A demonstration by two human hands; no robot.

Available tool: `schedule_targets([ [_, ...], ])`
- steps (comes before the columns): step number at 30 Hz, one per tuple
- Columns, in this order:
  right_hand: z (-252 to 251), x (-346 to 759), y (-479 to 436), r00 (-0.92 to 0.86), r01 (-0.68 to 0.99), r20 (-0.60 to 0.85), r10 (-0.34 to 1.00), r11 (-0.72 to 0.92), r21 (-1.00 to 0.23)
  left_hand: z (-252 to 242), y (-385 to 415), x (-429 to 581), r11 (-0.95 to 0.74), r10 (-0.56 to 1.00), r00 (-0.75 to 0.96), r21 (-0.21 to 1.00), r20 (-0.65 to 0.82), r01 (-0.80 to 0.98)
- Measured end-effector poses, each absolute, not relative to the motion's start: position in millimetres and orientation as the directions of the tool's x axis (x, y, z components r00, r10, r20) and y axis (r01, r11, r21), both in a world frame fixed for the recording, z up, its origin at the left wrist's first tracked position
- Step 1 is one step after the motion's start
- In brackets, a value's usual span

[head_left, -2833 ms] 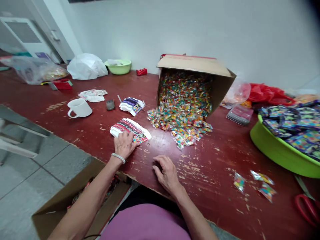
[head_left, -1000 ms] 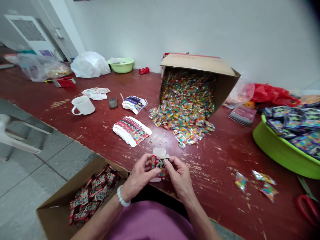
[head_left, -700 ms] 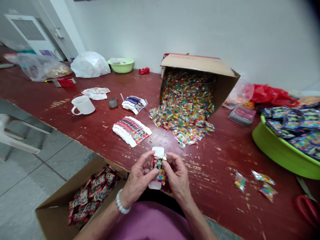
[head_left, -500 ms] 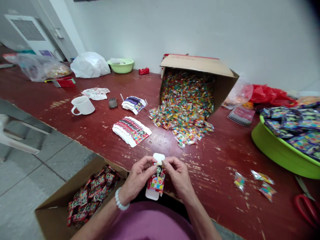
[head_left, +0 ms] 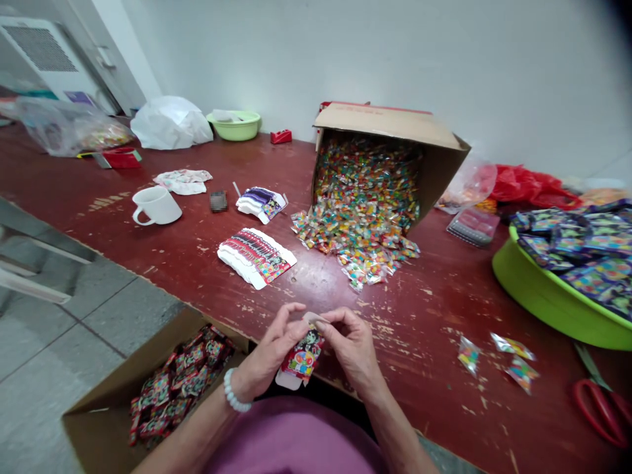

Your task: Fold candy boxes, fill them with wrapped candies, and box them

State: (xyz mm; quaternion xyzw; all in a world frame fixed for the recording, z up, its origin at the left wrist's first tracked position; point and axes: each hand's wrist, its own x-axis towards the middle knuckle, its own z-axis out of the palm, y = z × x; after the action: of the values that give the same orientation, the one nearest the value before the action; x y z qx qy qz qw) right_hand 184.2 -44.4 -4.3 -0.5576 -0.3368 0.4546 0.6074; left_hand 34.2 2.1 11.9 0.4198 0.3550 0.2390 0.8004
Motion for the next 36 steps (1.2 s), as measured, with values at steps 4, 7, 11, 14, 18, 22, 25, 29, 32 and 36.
schedule_targets([
  [4,-4.2,186.7,-45.6,0.304,0.021,0.046,0.952,0.041,-0.999,7.9,-0.5,39.7,0.685,0.537,0.696,0.728,-0.477,-0.029],
  [7,-2.9,190.6,-46.1,0.216,0.132,0.123,0.969,0.096,-0.987,5.2,0.6,44.3,0.673,0.569,0.667,0.739,-0.481,-0.041],
  [11,-1.9,193.3,-44.5,0.223,0.059,-0.012,0.975,-0.026,-0.998,4.4,2.2,47.3,0.588,0.612,0.645,0.809,-0.457,0.016],
  [14,0.5,194.3,-41.4,0.177,-0.052,-0.124,0.976,-0.116,-0.992,2.1,2.5,47.0,0.477,0.659,0.64,0.877,-0.395,0.051],
  [18,4.6,195.9,-37.7,0.111,-0.209,-0.237,0.965,-0.211,-0.955,-1.9,4.6,44.6,0.449,0.638,0.674,0.891,-0.372,0.067],
  [22,6.6,197.1,-38.5,0.132,-0.191,-0.225,0.965,-0.198,-0.961,-1.1,6.8,41.5,0.449,0.628,0.677,0.889,-0.385,0.089],
  [25,7.2,198.1,-42.5,0.114,-0.098,-0.171,0.979,-0.16,-0.982,1.6,6.3,40.0,0.459,0.64,0.659,0.885,-0.394,0.083],
  [29,3.4,192.4,-48.3,0.152,0.186,0.085,0.985,0.056,-0.981,2.5,3.7,41.3,0.483,0.659,0.634,0.874,-0.405,0.056],
  [32,-2.9,183.9,-50.2,0.197,0.337,0.237,0.951,0.161,-0.928,1.5,3.7,44.8,0.481,0.682,0.609,0.876,-0.404,0.043],
  [36,-9.2,191.8,-42.2,0.206,0.232,0.11,0.972,0.06,-0.971,1.1,10.6,47.1,0.491,0.674,0.645,0.871,-0.36,-0.028],
])
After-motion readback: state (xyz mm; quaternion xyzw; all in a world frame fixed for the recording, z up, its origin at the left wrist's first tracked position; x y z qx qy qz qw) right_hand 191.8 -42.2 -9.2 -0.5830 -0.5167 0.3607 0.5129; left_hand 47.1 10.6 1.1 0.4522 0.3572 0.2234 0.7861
